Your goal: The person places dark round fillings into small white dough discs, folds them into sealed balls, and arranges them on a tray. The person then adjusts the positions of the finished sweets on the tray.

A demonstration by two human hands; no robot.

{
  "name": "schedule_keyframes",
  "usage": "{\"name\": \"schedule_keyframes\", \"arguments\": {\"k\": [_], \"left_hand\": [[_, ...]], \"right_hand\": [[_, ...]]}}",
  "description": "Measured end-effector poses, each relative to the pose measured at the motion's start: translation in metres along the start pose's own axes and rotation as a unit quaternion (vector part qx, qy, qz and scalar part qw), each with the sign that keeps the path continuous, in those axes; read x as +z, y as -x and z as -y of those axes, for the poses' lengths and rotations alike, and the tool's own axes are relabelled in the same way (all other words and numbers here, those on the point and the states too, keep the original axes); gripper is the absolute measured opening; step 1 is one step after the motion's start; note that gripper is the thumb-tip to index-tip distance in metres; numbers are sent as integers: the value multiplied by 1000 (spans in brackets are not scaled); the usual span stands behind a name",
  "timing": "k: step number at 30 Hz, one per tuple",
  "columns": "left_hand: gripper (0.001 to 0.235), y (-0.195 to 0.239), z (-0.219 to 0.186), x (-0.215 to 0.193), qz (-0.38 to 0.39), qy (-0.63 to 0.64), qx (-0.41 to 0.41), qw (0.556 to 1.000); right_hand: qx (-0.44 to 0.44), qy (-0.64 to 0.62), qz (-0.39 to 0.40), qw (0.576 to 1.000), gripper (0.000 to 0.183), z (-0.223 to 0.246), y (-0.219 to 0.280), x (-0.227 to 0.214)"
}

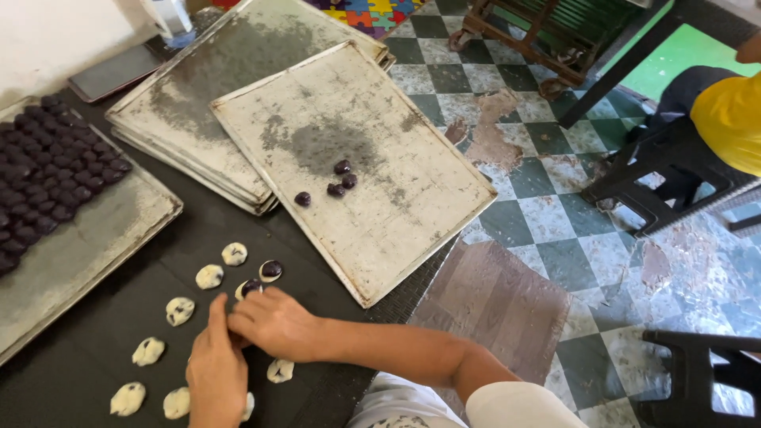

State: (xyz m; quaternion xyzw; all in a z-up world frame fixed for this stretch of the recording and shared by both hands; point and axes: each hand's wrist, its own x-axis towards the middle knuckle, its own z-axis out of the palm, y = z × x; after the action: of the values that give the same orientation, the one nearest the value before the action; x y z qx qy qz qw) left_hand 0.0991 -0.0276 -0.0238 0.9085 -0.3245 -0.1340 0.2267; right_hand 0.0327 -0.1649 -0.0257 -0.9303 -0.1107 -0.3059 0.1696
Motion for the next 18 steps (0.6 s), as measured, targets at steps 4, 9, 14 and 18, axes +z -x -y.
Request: {"name": "schedule_keyframes", "arguments": {"k": [4,9,14,18], "left_hand": [[74,16,-17,5,-82,60,-68,993],[51,34,-13,-2,-267,-140,73,951],[27,25,26,44,-262,-133,56,954],[10,24,9,33,-342,-119,137,922]], "right_hand": [[3,-97,19,995,7,-15,1,20],[33,-228,-10,973,14,-22,-4,3],[20,-124,61,990,14,-20,9,-9],[75,-175,28,981,20,-17,4,3]]}}
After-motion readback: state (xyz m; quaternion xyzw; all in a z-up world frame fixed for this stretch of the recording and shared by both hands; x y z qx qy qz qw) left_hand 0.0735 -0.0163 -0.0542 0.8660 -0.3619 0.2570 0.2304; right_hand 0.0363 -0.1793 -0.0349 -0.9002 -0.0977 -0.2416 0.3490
